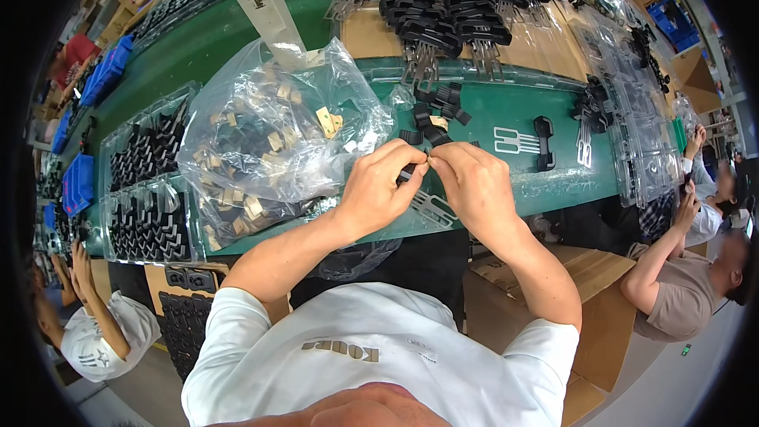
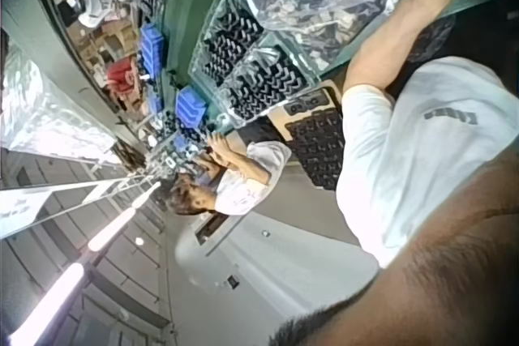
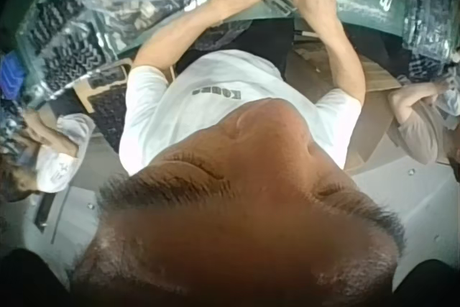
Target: The person peels adhesive backing from small components and attaches them to plastic parts with metal brackets by hand.
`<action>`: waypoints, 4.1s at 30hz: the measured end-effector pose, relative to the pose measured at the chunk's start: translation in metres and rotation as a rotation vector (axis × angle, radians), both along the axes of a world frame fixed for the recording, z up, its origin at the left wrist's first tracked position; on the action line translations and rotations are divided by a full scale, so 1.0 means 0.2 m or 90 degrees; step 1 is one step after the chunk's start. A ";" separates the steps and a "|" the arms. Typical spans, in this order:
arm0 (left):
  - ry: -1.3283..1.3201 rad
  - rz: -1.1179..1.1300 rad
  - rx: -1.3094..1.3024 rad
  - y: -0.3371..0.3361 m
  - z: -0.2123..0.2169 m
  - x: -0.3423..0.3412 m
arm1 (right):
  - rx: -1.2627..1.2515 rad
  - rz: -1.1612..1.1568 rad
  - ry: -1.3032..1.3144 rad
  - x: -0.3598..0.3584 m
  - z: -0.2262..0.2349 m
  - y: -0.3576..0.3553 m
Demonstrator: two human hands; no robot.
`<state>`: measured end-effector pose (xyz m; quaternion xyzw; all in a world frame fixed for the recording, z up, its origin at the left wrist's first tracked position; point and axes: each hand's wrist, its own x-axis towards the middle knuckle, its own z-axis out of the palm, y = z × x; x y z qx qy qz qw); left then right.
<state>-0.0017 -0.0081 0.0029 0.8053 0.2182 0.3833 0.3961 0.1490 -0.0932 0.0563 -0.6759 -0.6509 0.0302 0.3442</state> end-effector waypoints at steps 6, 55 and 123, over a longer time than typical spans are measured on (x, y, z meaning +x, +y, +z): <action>0.001 -0.011 0.009 0.01 -0.01 0.00 | -0.025 -0.002 0.011 0.00 0.01 0.00; -0.003 -0.055 -0.238 0.02 0.04 -0.01 | -0.062 -0.175 0.160 0.27 -0.09 0.08; -0.153 -0.238 -0.692 0.07 0.02 0.00 | -0.165 0.049 0.798 0.21 0.04 0.05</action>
